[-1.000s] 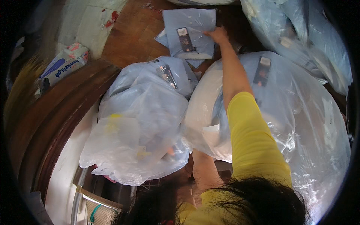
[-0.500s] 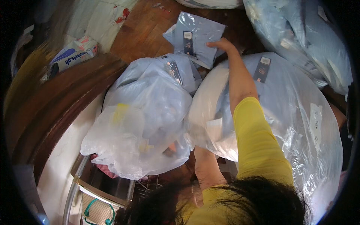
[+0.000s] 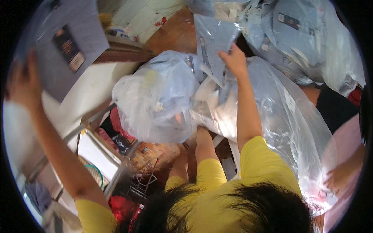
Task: The person handles a blue strap and then uses scissors to cut tags off a red shirt laid on a red table. The person also moves a white paper and handles packaged items from plastic bags on the floor.
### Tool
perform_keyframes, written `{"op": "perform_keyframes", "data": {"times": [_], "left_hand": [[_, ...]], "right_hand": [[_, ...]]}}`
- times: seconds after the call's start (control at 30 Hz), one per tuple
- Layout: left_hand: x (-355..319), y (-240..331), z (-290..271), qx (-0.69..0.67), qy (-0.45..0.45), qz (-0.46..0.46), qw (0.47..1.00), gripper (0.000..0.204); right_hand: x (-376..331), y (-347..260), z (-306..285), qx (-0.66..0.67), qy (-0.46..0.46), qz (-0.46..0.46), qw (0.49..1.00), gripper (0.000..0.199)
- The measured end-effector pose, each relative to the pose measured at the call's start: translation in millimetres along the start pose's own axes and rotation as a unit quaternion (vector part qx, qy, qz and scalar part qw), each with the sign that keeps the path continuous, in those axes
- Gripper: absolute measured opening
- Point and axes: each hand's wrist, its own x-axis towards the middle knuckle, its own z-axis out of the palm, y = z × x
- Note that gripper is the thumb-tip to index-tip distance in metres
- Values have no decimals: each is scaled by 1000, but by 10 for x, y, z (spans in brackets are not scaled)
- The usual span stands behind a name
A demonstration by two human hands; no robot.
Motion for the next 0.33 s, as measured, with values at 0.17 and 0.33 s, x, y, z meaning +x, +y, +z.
{"op": "perform_keyframes", "data": {"times": [0.17,0.33], "left_hand": [[-119,1470,-500,-312,-37,-273,909,50],[-238,2232,-1515,-779,-150,-458,401,63]], "right_hand": [[-1794,-534,-1426,497,15,-13,868,45],[-2969,-194,-1543,714,-100,-114,684,65]]}}
